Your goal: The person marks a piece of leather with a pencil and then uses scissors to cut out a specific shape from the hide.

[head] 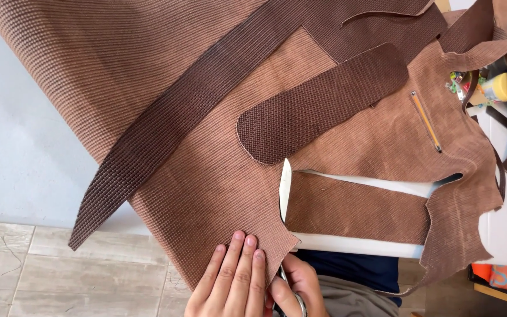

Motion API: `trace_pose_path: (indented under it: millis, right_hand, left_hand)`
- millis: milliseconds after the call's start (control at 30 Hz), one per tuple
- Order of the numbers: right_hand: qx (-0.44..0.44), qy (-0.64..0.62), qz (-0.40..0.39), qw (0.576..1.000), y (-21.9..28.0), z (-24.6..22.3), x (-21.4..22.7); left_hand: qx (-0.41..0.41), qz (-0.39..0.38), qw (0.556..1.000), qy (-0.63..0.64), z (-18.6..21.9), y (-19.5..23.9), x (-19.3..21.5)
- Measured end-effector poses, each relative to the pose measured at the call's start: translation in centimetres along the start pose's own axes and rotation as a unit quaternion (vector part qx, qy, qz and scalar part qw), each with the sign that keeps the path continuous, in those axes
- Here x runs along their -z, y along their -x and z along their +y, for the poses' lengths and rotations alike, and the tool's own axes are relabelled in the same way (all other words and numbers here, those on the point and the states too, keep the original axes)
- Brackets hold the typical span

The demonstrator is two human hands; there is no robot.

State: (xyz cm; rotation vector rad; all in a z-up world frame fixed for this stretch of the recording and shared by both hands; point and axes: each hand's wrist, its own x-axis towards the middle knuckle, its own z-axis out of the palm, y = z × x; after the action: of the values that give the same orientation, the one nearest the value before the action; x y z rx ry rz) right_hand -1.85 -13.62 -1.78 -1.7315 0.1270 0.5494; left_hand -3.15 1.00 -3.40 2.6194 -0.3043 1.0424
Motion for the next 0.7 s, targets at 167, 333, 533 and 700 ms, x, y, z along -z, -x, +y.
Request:
trace_pose_path:
  millis: [167,333,533,700]
  right_hand:
    - [-0.084,-0.037,0.067,0.993,1.4,3.2,2.2]
    - [-0.209,0.348,-0.303,0.862,0.4,6.5,17.5]
    - [-0.102,0.588,-0.213,0.773,-5.1,-8.7,24.4]
    - [0.128,0.571,-0.42,0.694,-17.0,-14.1,24.2]
  left_hand:
    - [0.03,0.047,0.998,-0.006,-0.6,-0.6,-0.4]
    - [-0.002,-0.01,0.999,-0.044,-1.0,-0.1,0.3]
    - [0.07,0.038,0.99,-0.119,1.6,-1.2,-0.5]
    - [0.007,0.048,0.984,-0.173,8.2,-1.4,-5.5]
